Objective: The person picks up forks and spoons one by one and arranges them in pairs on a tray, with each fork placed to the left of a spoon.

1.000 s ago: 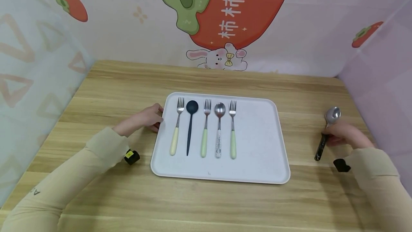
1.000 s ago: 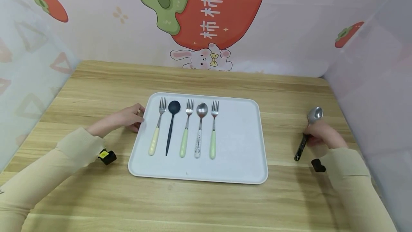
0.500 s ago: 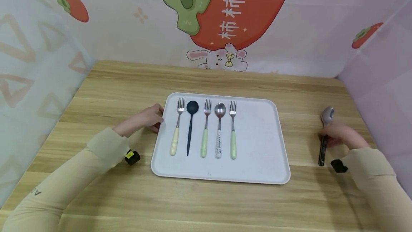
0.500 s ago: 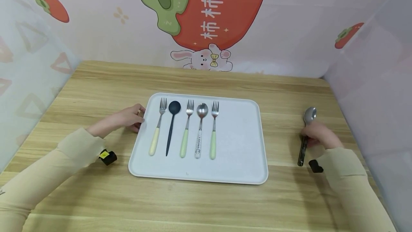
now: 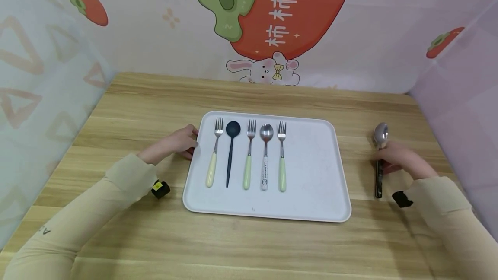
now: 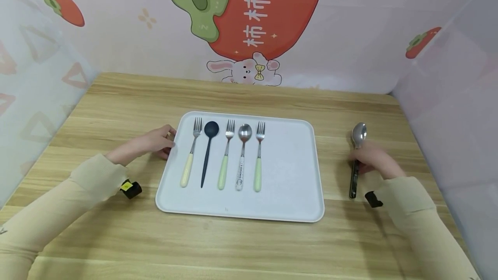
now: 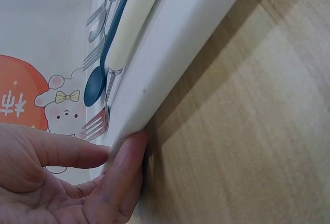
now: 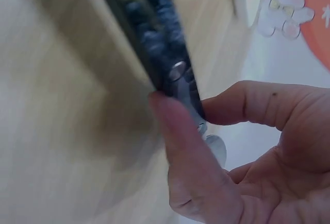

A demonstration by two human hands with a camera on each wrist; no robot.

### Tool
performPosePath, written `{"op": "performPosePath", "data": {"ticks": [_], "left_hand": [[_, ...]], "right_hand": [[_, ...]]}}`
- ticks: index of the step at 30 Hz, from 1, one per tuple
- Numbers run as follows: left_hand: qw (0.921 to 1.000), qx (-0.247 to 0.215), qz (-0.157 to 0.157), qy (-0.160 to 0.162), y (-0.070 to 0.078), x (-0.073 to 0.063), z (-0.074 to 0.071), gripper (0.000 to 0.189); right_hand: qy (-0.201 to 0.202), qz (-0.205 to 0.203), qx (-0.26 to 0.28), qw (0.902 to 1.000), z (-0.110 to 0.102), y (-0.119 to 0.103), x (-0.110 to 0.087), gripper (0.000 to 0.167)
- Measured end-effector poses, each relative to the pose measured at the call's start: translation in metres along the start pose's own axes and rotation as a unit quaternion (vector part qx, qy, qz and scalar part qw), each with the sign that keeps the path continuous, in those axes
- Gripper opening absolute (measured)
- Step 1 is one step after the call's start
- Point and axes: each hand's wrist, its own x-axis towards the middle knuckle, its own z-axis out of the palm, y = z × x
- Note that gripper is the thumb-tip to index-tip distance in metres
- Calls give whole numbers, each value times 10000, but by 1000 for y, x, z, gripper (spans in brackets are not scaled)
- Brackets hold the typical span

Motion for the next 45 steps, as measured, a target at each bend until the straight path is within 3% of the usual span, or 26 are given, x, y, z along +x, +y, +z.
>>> {"op": "performPosePath", "data": {"ticks": [6, 18, 34, 45], "left_hand": [[10000, 9, -50, 34, 0, 1, 1, 43], [9998, 85, -148, 103, -1, 1, 1, 42], [9999, 116, -92, 75, -1, 1, 1, 42], [9998, 115, -133, 93, 0, -1, 2, 43]], "right_hand": [[99, -294, -88, 9995, 8, -21, -1, 20], [360, -498, -500, 9969, 27, -59, -4, 21], [542, -731, -427, 9949, 57, -100, 3, 18], [525, -773, -253, 9953, 78, -113, 14, 17]]}}
